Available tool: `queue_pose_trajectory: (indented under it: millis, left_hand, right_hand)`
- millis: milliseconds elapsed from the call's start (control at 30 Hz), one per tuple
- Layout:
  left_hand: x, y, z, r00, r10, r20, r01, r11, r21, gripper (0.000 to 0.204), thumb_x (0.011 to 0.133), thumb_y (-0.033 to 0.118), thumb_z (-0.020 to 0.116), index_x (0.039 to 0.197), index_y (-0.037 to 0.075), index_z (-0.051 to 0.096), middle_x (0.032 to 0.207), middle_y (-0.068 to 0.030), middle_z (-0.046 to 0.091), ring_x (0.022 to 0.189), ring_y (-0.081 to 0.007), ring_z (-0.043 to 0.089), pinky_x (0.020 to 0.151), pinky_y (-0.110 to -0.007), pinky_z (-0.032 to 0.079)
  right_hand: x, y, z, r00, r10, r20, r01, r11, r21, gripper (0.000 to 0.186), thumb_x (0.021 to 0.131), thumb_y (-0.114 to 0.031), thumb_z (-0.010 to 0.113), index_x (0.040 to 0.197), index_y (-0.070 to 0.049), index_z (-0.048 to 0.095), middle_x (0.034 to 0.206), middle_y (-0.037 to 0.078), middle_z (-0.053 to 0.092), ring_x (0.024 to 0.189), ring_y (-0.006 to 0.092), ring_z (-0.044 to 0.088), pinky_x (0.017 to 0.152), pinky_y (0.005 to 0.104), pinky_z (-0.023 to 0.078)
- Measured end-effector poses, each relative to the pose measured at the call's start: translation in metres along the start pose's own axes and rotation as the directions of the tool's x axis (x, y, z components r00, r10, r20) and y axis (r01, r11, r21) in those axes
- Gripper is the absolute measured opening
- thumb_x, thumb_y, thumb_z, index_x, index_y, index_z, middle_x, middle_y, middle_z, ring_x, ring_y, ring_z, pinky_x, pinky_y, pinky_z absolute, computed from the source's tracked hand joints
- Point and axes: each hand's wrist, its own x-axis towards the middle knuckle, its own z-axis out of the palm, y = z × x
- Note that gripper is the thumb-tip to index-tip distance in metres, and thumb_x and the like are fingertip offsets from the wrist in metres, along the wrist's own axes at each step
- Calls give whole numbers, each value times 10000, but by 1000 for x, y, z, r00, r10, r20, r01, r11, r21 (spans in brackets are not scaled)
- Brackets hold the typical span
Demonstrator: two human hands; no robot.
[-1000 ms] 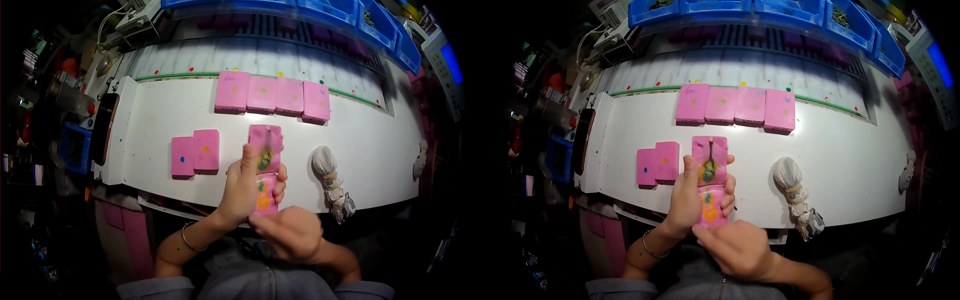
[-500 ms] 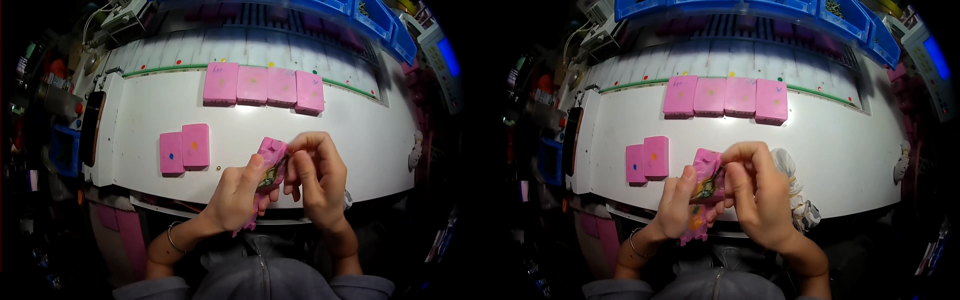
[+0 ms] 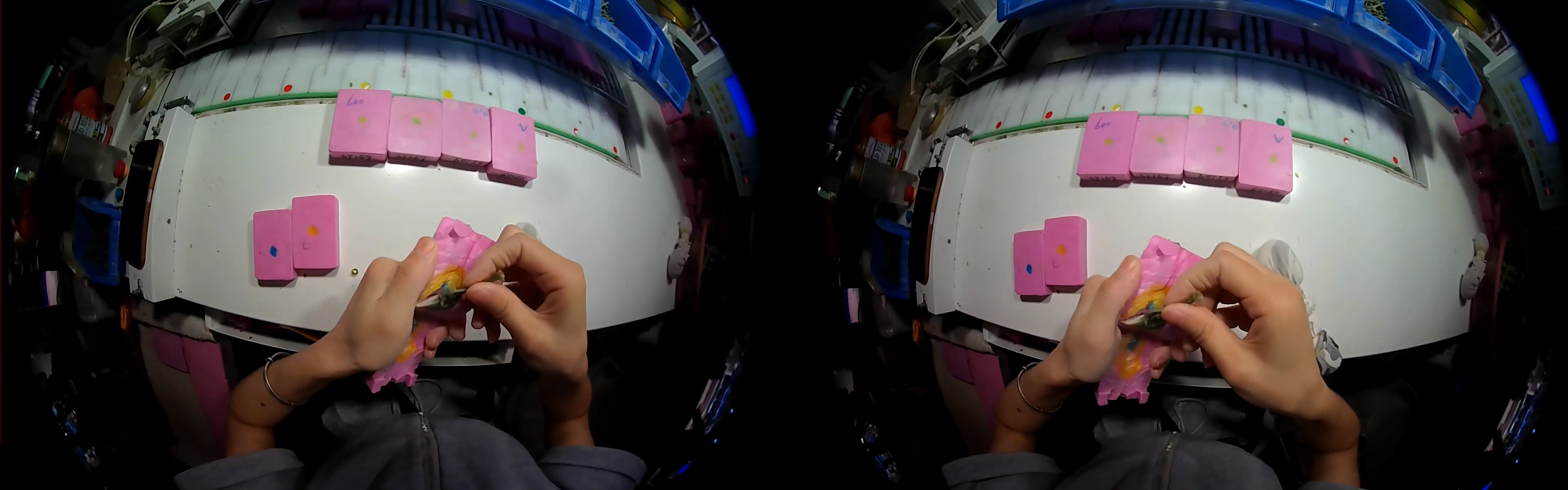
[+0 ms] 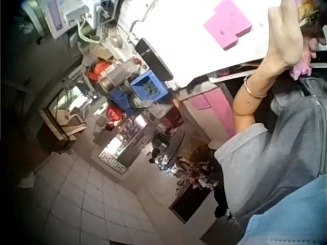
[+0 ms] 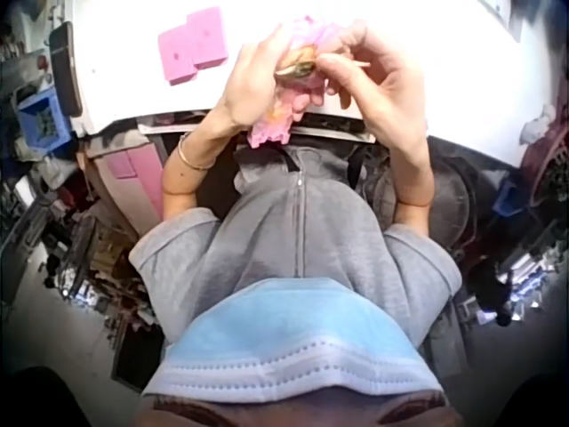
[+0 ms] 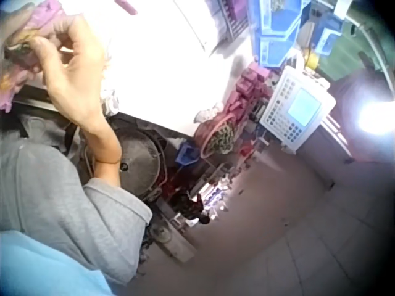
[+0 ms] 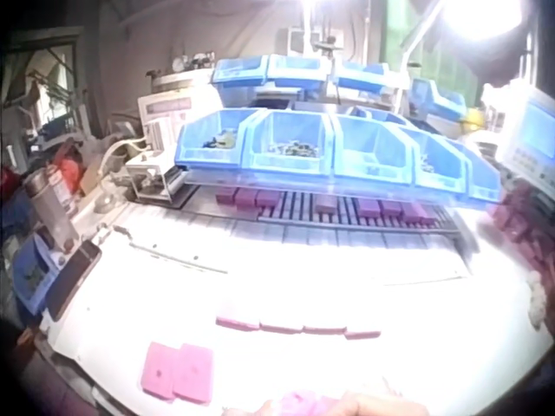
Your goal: The person cleans a two-part pink mold using a gray application tool, inserts green stem-like components into the mold cavities by hand, and closes the mold. The person repeats this process for several mold sets on a work surface in a production area.
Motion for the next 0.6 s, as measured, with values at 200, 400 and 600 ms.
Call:
queue_pose_trajectory:
  millis: [200,400,600]
  left_hand:
    - [3,5,1,999,-35,-12,35,999,-12,605,988,370,208,814,-66,591,619,-107,588,481,-113,523,442,-241,436]
    - [9,10,2,999,-42,-4,42,999,-9,606,983,335,198,747,-67,584,596,-130,587,445,-132,514,435,-249,436]
    - [11,8,2,995,-83,63,93,980,-178,604,976,347,182,781,-74,569,609,-145,592,433,-162,525,400,-267,445]
  right_hand:
    - [1,3,0,992,-123,23,125,950,-286,118,758,77,636,847,24,579,789,59,510,643,89,556,532,199,466]
    - [-2,6,6,972,-234,-18,226,954,-195,125,755,106,618,835,24,568,806,71,512,615,96,563,524,209,472]
    - [-4,3,7,989,-120,-83,116,992,-57,111,776,114,589,833,26,552,813,58,492,600,79,539,540,198,478]
